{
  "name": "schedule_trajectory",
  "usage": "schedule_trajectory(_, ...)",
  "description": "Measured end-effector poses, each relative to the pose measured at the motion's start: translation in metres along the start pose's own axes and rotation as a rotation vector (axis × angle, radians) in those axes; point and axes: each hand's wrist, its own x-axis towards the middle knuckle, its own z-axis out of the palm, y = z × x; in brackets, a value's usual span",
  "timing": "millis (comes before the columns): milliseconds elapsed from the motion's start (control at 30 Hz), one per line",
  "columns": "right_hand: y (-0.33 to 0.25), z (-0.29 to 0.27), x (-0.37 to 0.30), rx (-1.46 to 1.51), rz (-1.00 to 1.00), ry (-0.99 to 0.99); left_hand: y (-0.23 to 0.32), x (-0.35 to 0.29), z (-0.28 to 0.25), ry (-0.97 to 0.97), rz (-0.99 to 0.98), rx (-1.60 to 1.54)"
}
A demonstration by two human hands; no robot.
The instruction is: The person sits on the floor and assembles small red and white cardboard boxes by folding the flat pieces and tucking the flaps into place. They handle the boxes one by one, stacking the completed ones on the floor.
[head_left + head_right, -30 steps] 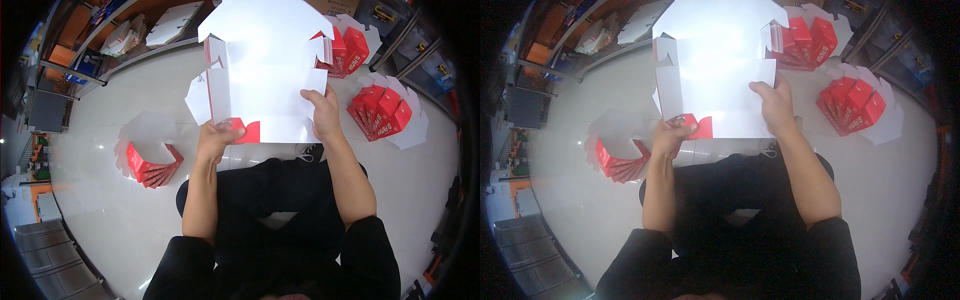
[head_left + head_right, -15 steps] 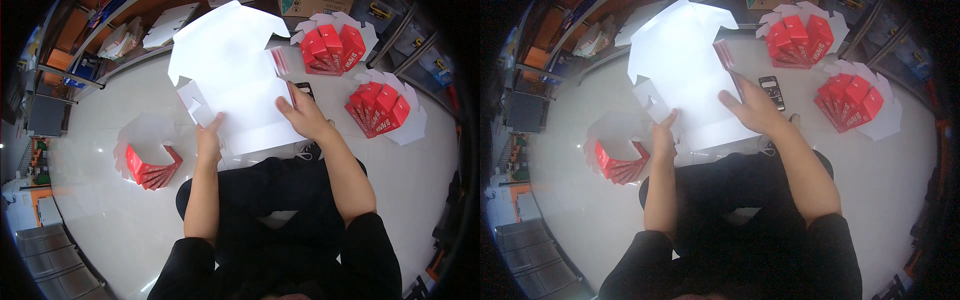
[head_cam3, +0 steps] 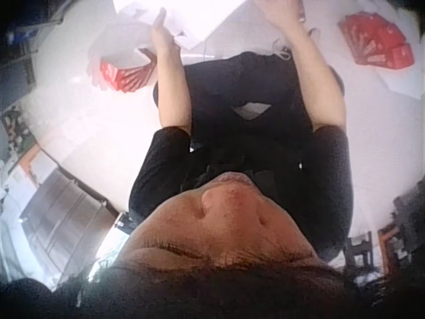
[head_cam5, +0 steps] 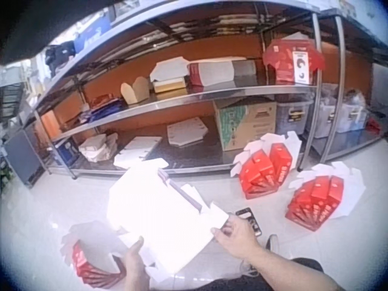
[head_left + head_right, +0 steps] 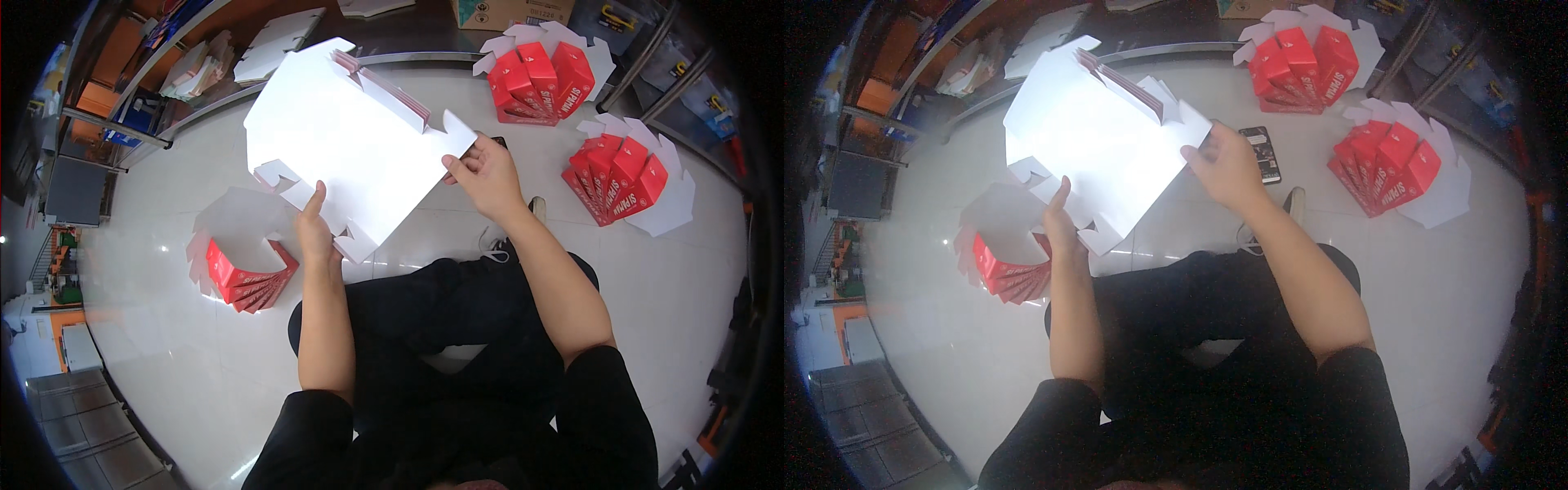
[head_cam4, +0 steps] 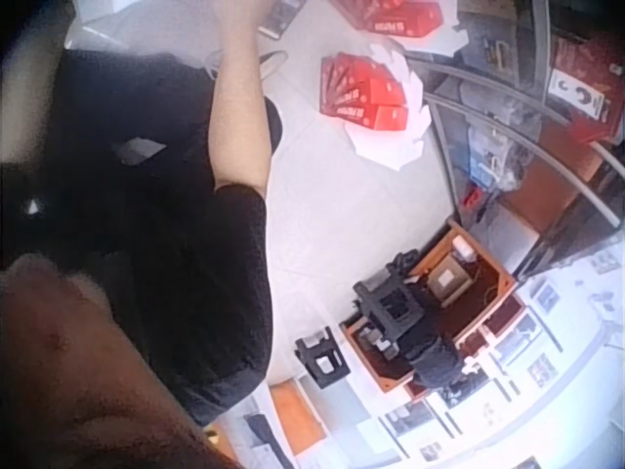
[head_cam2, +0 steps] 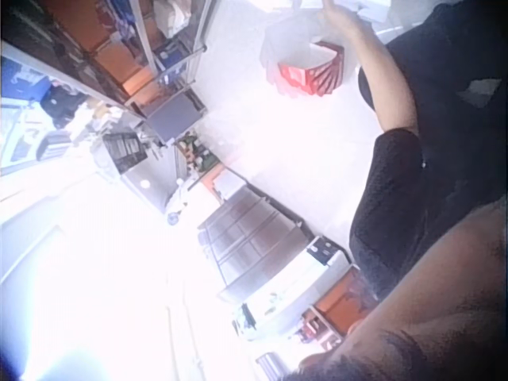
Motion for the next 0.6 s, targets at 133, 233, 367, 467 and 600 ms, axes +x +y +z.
schedule_trajectory(133,0.01,-0.004,-0.002,-0.384,-0.288,-0.037,0.005,-0.006,0.008,0.027,-0.057,-0.031)
schedule_trajectory(233,0.012,-0.004,0.001,-0.568,-0.686,-0.064,0.003,0.0,0.001,0.023,-0.089,-0.066)
schedule_trajectory(367,0.004,0.009,-0.004,-0.454,-0.589,-0.236,0.01,0.0,-0.006,0.127,-0.058,0.021)
schedule_trajectory(467,0.015,0.011,-0.004,-0.244,-0.324,-0.293,0.015,0.006,-0.013,0.146,-0.072,0.13)
schedule_trajectory(600,0.023,0.016,0.0,-0.068,-0.024,-0.189,0.015,0.001,-0.011,0.127,-0.03,0.267)
